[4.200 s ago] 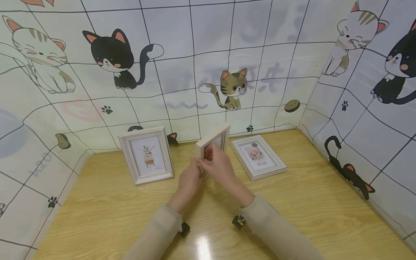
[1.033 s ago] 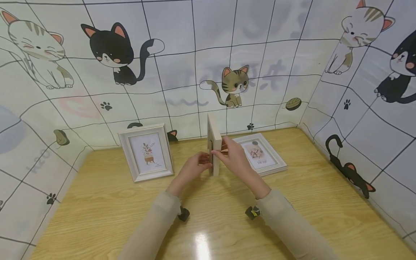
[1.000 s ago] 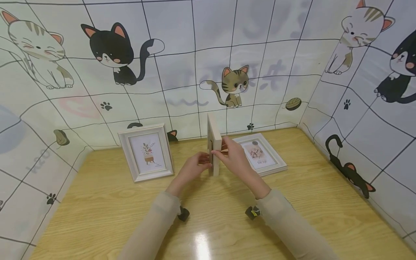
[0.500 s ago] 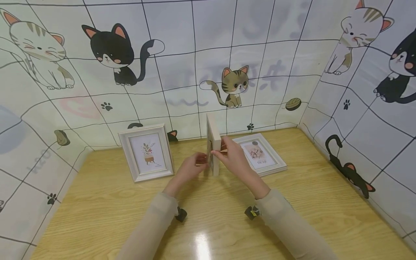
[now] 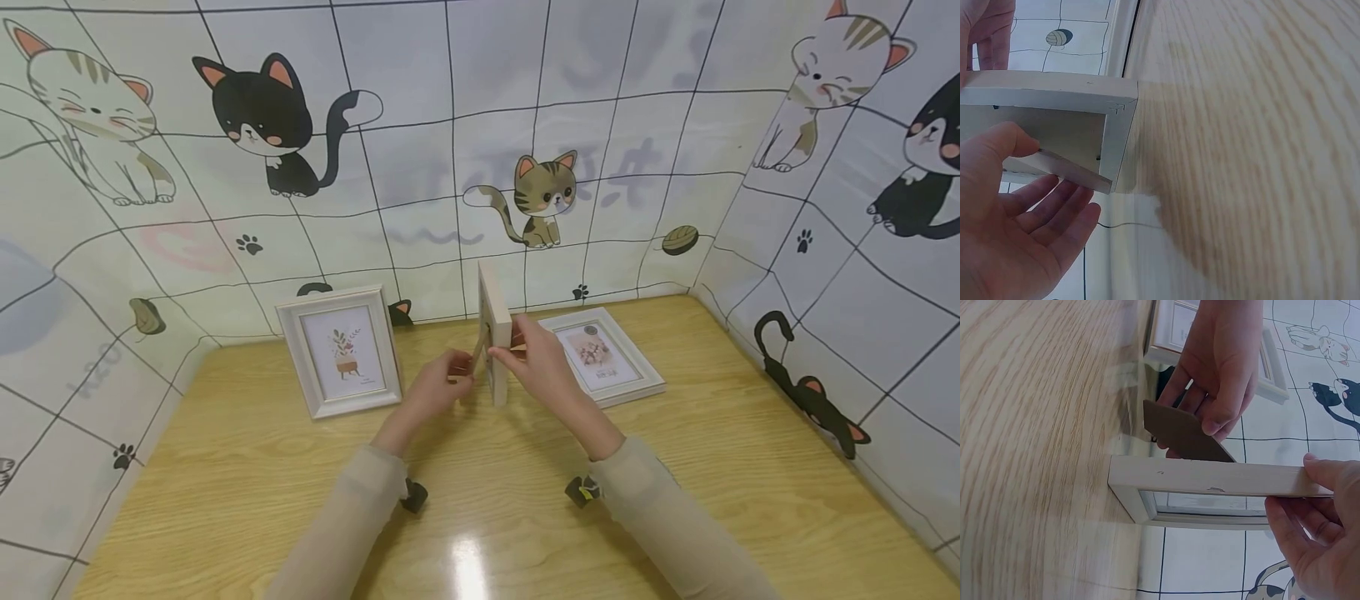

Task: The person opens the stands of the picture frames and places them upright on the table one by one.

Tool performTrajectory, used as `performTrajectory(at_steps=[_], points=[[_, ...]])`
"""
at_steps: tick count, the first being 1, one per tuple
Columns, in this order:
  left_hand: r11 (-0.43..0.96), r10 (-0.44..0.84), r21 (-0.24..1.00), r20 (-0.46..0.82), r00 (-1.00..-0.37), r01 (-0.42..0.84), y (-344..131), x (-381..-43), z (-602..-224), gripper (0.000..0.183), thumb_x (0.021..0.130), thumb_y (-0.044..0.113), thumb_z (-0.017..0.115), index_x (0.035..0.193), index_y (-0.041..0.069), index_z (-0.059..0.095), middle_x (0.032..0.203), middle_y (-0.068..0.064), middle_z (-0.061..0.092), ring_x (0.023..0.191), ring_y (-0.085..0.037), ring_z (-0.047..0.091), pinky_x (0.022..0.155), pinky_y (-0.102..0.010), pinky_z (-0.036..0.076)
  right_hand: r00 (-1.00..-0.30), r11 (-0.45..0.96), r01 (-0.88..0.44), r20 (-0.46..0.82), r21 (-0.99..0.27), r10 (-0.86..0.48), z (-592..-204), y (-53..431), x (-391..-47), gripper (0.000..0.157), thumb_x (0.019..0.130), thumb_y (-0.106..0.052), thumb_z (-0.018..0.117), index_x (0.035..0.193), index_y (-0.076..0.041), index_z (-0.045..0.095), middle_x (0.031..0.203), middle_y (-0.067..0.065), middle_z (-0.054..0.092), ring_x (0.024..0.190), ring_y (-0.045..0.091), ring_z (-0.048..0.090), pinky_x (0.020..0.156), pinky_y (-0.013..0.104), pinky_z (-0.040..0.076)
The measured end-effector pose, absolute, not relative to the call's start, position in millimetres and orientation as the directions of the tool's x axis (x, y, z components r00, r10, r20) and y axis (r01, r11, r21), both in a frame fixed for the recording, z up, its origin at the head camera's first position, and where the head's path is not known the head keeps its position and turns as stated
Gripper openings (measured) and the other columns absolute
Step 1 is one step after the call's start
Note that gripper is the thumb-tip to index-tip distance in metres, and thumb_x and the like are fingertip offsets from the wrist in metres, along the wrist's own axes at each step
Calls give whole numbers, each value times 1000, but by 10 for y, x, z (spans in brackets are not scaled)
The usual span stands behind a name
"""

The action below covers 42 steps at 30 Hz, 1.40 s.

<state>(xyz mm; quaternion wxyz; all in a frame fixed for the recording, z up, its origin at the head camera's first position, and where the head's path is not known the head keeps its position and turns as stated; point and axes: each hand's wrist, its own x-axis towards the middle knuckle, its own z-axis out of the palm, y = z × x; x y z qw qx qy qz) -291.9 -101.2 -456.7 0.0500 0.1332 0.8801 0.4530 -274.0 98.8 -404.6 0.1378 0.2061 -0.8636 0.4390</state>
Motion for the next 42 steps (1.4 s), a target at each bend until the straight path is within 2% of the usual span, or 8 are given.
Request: performTrajectory(at_steps=[33, 42], points=[[582, 237, 790, 63, -969, 194, -1151, -2922, -4499, 37, 95, 14, 61, 130, 3, 57, 127, -12, 65, 121, -27, 62, 103, -39, 55, -881, 533, -469, 411, -704, -234, -4040, 966, -2729, 33, 93, -21, 71, 117, -4, 54, 106, 11, 67, 98, 25, 70, 84, 29, 62], [601, 224, 782, 32, -974, 165, -1178, -2931, -4469, 36, 96, 15, 61, 130, 5, 57, 129, -12, 64, 121, -27, 63, 102, -39, 55, -882, 539, -468, 409, -700, -234, -4028, 959, -2730, 33, 93, -20, 71, 116, -4, 54, 105, 12, 67, 98, 25, 70, 84, 29, 62]])
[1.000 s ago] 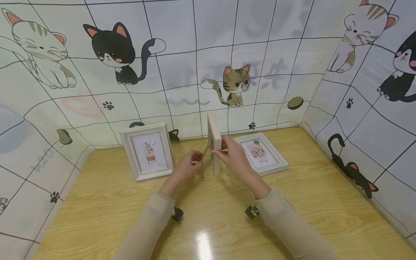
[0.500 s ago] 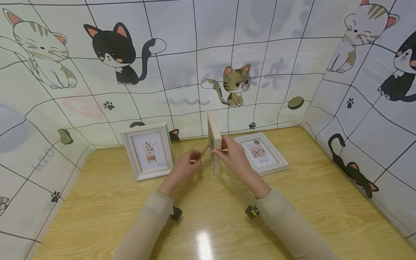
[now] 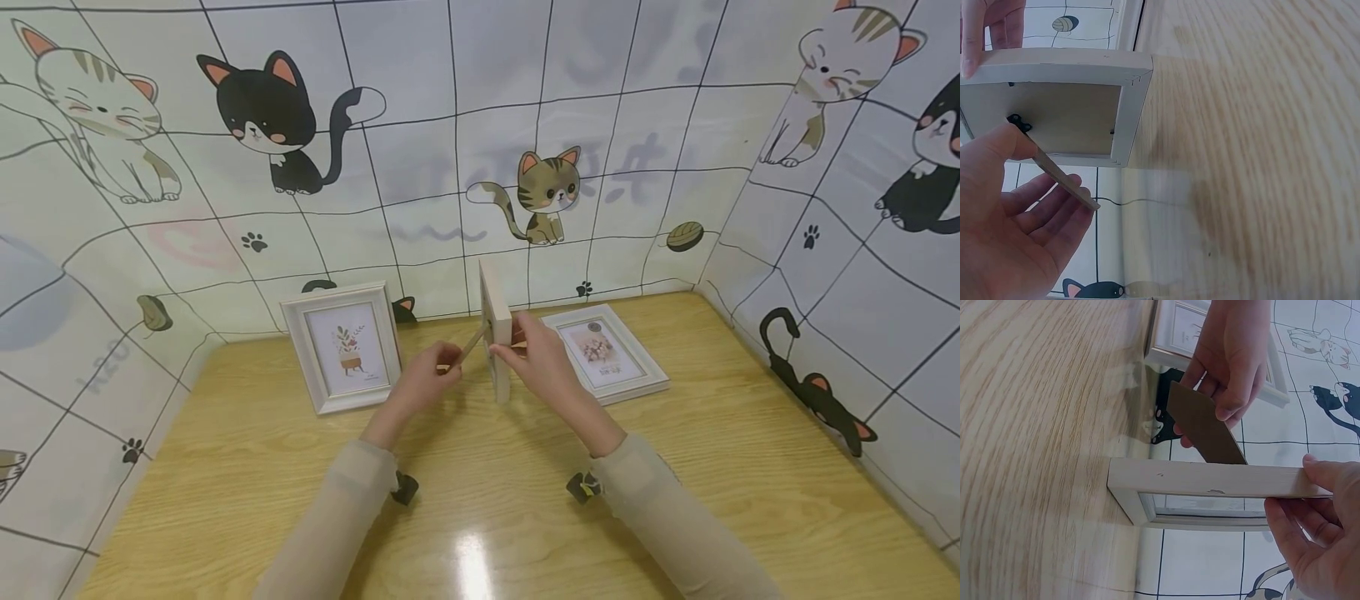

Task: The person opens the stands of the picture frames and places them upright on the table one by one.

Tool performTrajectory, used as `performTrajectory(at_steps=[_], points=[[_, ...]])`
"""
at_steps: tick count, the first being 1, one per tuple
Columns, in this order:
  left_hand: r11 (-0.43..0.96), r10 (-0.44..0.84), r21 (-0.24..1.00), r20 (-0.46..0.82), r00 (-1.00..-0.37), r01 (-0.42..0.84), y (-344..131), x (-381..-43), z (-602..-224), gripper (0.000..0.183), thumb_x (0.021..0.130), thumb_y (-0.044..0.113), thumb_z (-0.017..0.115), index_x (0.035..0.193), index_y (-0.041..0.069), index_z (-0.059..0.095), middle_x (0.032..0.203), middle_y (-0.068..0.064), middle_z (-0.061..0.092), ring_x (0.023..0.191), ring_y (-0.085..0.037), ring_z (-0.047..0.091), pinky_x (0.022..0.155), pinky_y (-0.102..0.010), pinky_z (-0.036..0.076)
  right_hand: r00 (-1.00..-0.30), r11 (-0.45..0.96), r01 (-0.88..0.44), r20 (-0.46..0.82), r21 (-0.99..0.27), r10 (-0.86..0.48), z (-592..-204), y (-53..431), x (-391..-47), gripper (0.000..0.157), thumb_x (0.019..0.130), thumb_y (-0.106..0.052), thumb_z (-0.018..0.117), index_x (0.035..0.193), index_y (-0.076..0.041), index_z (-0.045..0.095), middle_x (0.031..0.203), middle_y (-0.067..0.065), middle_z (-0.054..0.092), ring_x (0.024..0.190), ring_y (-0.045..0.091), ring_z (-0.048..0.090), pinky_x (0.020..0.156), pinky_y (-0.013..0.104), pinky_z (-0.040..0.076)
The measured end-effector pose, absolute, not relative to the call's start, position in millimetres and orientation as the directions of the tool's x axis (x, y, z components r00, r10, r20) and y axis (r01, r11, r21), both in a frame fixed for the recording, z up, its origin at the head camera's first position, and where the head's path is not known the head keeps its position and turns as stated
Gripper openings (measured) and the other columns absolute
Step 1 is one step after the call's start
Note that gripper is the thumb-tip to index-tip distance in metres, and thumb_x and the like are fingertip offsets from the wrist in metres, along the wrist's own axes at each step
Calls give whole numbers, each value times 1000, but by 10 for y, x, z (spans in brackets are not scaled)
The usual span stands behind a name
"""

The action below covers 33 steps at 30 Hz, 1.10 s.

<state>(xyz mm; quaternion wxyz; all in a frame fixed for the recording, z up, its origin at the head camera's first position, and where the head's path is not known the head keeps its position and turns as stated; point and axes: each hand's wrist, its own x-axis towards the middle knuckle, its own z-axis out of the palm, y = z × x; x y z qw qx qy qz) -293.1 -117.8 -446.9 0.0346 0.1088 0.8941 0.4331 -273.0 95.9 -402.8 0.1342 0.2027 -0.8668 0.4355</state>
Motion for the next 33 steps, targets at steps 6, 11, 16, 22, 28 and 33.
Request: performTrajectory(at_steps=[6, 11, 16, 22, 28, 33], points=[[608, 231, 776, 31, -972, 169, -1196, -2941, -4454, 35, 96, 16, 61, 130, 5, 57, 129, -13, 64, 121, -27, 63, 102, -39, 55, -878, 545, -475, 416, -691, -238, -4034, 962, -2737, 33, 93, -20, 71, 116, -3, 54, 106, 13, 67, 98, 25, 70, 85, 30, 62], [616, 234, 768, 36, -972, 177, -1206, -2938, -4429, 36, 96, 17, 60, 129, 4, 57, 128, -13, 65, 119, -27, 64, 101, -39, 56, -877, 552, -476, 415, -685, -241, -4038, 957, -2748, 33, 93, -20, 71, 117, -4, 55, 106, 12, 66, 98, 25, 70, 84, 29, 62], [616, 235, 768, 35, -971, 177, -1213, -2937, -4413, 35, 96, 14, 60, 129, 4, 57, 129, -14, 65, 120, -28, 64, 100, -39, 56, -872, 549, -485, 421, -681, -248, -4027, 953, -2742, 34, 93, -21, 71, 118, -3, 55, 107, 13, 66, 98, 26, 70, 84, 29, 62], [612, 237, 772, 33, -971, 175, -1224, -2939, -4420, 34, 95, 13, 61, 128, 4, 57, 128, -15, 65, 120, -29, 64, 100, -40, 56, -875, 545, -482, 415, -686, -250, -4026, 944, -2744, 35, 92, -21, 71, 118, -3, 55, 107, 13, 65, 98, 26, 70, 84, 29, 62], [616, 236, 767, 36, -971, 178, -1236, -2952, -4443, 32, 96, 12, 61, 127, 3, 57, 128, -15, 65, 121, -29, 63, 101, -40, 56, -879, 543, -474, 405, -693, -250, -4024, 936, -2746, 34, 92, -21, 71, 116, -3, 56, 107, 13, 65, 98, 26, 70, 85, 29, 62], [614, 245, 767, 39, -969, 186, -1246, -2957, -4451, 31, 96, 11, 61, 126, 2, 57, 129, -17, 65, 122, -31, 63, 101, -40, 56, -881, 547, -471, 398, -692, -256, -4025, 934, -2742, 34, 93, -22, 70, 117, -4, 55, 108, 12, 65, 100, 25, 69, 86, 30, 62]])
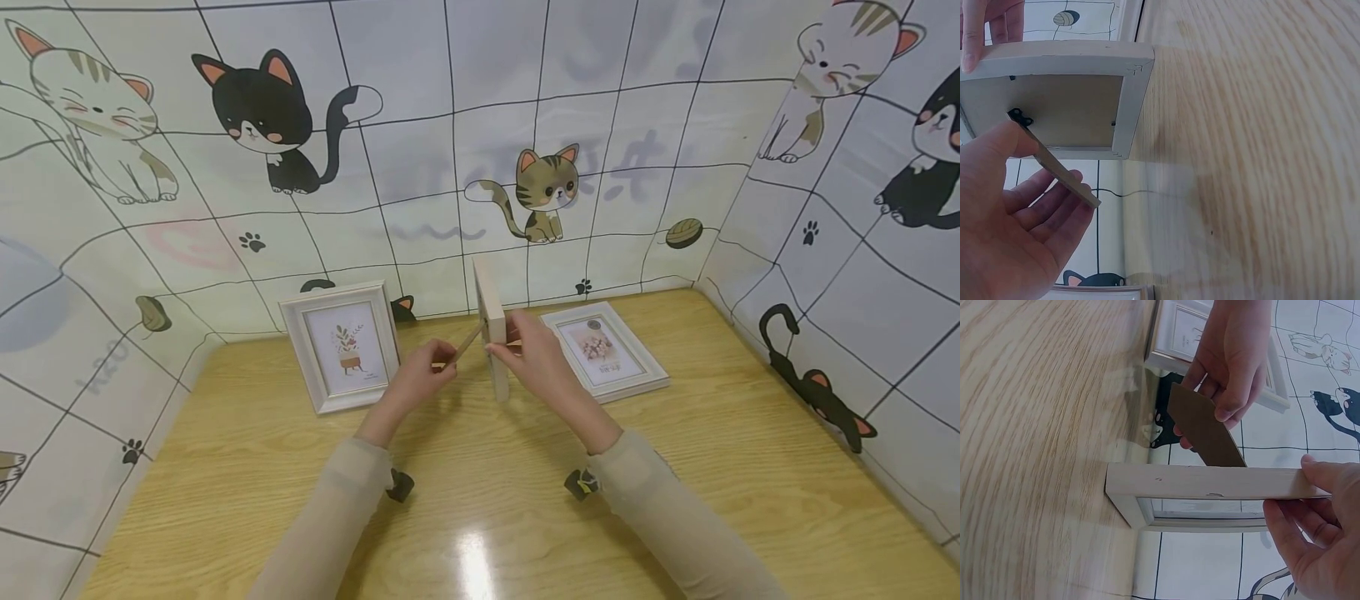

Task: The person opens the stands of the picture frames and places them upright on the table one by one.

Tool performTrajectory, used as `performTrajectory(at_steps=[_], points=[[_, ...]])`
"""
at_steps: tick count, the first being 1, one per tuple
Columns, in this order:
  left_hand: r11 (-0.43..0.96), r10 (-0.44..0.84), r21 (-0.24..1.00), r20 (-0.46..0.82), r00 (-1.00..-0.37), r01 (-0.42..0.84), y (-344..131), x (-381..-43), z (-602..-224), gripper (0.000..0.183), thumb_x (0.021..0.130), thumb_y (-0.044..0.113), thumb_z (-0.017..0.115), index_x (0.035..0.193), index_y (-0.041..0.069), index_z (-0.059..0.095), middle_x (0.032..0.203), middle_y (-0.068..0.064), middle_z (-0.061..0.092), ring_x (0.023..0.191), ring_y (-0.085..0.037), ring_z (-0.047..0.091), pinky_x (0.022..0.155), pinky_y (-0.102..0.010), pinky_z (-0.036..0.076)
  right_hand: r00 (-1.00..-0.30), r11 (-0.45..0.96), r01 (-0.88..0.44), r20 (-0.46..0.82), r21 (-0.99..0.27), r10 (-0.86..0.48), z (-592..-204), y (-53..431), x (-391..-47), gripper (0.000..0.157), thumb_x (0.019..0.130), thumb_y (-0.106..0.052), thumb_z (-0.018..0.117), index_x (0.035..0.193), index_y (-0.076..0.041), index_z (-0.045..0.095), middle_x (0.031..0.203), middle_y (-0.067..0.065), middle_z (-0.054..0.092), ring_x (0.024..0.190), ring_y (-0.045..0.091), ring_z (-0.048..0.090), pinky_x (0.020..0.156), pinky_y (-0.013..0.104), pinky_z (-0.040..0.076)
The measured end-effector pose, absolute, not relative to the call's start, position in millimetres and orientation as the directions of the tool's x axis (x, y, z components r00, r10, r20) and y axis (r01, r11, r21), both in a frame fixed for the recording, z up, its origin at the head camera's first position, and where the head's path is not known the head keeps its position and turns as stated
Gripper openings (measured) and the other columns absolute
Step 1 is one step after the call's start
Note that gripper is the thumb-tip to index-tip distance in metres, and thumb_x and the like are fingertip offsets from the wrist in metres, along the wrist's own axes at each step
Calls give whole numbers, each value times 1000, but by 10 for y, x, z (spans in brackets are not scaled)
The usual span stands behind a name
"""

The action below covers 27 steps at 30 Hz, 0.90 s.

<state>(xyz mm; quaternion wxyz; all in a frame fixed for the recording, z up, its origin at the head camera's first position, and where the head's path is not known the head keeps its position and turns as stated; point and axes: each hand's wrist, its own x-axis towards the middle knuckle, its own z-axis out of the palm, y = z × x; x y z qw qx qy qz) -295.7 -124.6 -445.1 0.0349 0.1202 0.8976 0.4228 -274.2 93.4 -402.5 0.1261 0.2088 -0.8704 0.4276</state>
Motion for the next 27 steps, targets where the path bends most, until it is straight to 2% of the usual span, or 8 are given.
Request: performTrajectory(at_steps=[13, 27], points=[[612, 255, 765, 51, -966, 201, -1293, -2941, -4468, 31, 96, 11, 61, 125, 0, 57, 128, -18, 65, 123, -32, 63, 102, -40, 55, -877, 592, -477, 397, -649, -272, -4016, 871, -2743, 32, 93, -24, 71, 115, -6, 57, 105, 9, 66, 99, 23, 70, 86, 30, 62], [610, 251, 765, 61, -966, 207, -1335, -2906, -4491, 30, 94, 8, 61, 123, -1, 57, 126, -20, 66, 121, -33, 63, 103, -42, 55, -859, 600, -506, 424, -619, -286, -4001, 761, -2743, 34, 90, -20, 74, 117, -5, 59, 104, 8, 69, 94, 20, 71, 82, 27, 62]])
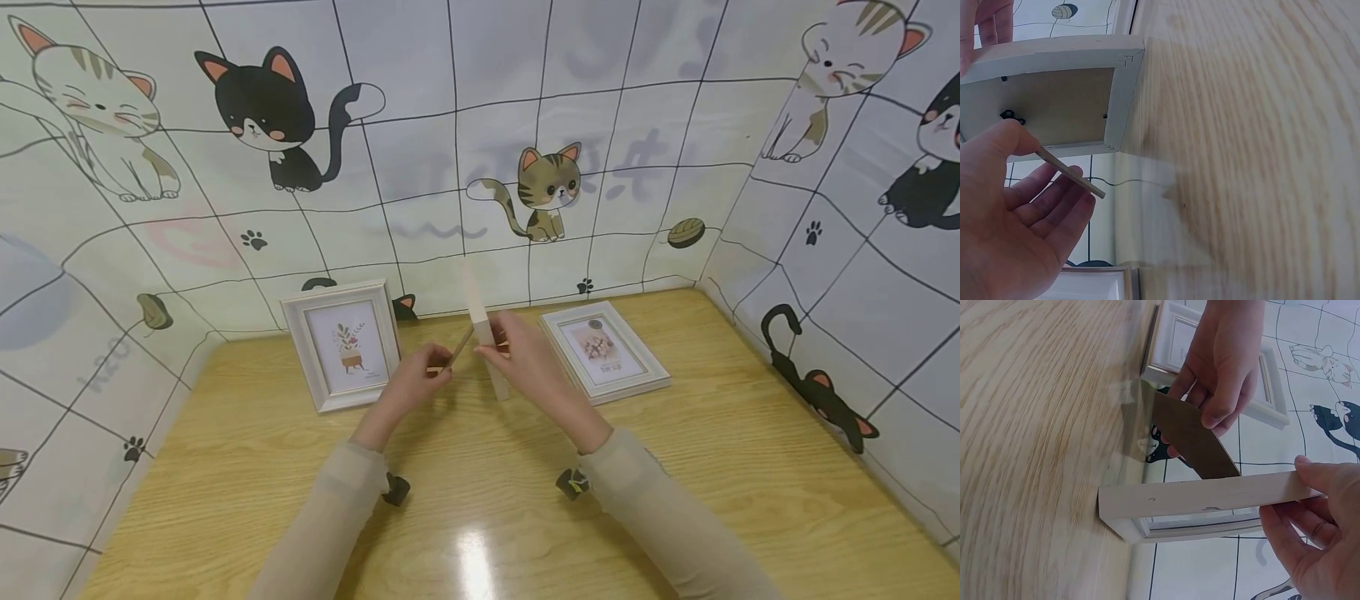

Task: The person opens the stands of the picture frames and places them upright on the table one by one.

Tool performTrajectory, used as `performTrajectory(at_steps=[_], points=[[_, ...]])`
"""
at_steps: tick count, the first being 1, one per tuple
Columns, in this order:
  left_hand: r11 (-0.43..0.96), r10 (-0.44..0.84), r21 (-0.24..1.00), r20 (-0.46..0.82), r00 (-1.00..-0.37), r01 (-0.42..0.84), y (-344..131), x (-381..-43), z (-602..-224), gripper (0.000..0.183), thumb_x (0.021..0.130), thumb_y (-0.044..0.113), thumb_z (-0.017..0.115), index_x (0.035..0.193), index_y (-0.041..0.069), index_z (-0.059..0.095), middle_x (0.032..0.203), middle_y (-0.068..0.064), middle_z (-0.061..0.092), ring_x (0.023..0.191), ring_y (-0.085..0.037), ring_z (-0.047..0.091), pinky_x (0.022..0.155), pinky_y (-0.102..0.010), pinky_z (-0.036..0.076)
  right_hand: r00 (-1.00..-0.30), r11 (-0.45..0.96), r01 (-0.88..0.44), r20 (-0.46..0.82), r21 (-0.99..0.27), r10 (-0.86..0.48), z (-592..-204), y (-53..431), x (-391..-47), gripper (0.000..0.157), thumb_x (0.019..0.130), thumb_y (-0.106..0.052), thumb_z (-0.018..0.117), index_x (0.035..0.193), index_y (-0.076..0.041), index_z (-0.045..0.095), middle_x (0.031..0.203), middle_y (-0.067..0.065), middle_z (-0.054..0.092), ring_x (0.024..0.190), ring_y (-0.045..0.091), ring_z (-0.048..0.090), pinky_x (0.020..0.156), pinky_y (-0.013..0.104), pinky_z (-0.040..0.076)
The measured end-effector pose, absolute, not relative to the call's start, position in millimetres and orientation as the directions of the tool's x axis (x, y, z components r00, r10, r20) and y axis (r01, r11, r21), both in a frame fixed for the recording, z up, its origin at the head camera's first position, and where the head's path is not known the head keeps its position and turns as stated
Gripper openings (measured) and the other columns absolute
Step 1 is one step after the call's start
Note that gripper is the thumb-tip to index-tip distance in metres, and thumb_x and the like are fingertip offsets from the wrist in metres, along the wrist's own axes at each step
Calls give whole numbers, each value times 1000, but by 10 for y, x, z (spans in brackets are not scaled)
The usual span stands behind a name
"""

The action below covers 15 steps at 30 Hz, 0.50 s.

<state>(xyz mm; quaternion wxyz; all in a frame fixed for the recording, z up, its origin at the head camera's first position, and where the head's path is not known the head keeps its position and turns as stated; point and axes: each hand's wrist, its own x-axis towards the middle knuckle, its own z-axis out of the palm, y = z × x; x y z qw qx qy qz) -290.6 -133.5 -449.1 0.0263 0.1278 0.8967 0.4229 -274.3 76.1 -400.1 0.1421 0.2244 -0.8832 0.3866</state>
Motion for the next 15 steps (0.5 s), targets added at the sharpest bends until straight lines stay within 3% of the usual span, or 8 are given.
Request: performTrajectory(at_steps=[15], points=[[575, 275, 790, 59, -960, 213, -1393, -2890, -4543, 32, 94, 6, 59, 125, -4, 56, 125, -21, 65, 123, -35, 61, 103, -43, 54, -850, 621, -521, 427, -587, -309, -3983, 679, -2733, 32, 90, -21, 74, 114, -7, 59, 106, 7, 70, 94, 20, 72, 81, 30, 62]])
